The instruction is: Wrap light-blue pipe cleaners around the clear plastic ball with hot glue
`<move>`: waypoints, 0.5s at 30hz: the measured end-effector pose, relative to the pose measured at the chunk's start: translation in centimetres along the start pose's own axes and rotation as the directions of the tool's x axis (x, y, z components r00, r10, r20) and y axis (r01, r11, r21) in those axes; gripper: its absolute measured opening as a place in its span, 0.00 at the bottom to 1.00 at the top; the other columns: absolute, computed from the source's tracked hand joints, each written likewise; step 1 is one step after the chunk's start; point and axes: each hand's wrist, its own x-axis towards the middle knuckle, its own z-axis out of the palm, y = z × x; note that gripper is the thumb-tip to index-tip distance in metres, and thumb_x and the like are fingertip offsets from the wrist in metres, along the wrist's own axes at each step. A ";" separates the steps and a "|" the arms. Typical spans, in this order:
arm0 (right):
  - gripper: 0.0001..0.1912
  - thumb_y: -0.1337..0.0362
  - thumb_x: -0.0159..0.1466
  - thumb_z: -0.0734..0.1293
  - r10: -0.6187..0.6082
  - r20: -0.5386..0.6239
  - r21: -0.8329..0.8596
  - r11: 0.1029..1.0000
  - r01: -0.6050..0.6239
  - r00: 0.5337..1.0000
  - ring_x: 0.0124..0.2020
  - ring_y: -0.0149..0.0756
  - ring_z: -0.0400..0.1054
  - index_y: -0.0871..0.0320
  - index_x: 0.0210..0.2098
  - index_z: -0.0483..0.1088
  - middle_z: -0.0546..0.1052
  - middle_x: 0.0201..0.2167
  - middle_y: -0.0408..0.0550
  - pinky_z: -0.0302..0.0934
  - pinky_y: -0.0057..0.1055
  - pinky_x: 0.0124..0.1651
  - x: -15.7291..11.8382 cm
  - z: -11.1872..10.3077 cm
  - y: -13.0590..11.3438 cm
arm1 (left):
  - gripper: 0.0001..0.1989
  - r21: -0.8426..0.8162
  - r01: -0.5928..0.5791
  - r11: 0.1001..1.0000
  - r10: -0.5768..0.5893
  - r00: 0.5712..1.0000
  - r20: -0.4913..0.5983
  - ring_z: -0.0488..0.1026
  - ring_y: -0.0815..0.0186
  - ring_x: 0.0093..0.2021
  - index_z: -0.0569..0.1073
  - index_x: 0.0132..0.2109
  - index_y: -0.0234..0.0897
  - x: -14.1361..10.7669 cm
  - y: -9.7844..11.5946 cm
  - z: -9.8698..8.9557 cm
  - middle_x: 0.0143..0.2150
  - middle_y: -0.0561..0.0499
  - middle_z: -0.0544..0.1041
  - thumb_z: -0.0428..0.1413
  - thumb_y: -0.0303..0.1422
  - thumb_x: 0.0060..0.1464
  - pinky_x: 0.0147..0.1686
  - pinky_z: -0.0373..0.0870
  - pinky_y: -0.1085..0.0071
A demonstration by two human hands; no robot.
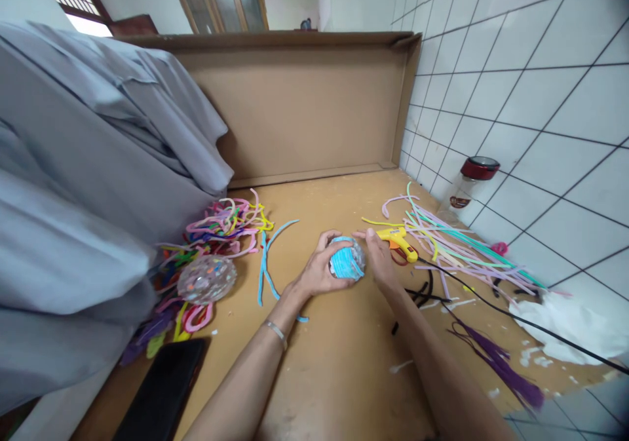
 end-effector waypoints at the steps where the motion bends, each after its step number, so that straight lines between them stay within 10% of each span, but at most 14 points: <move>1: 0.34 0.37 0.62 0.53 -0.015 -0.014 -0.025 1.000 0.015 1.000 0.51 0.46 0.69 0.57 0.35 0.77 0.79 0.43 0.56 0.59 0.42 0.56 0.0 0.0 0.1 | 0.38 -0.005 0.004 1.000 -0.004 1.000 0.001 0.59 0.50 0.62 0.68 0.57 0.41 0.0 0.0 0.0 0.58 0.42 0.59 0.69 0.34 0.35 0.61 0.61 0.51; 15: 0.29 0.40 0.64 0.53 -0.071 0.002 -0.079 0.994 0.071 0.997 0.46 0.43 0.68 0.56 0.33 0.72 0.76 0.40 0.53 0.60 0.40 0.53 0.0 0.2 0.5 | 0.37 -0.022 0.011 1.000 -0.011 1.000 0.008 0.64 0.53 0.58 0.69 0.57 0.40 0.3 0.3 -0.3 0.56 0.42 0.63 0.68 0.34 0.37 0.58 0.64 0.54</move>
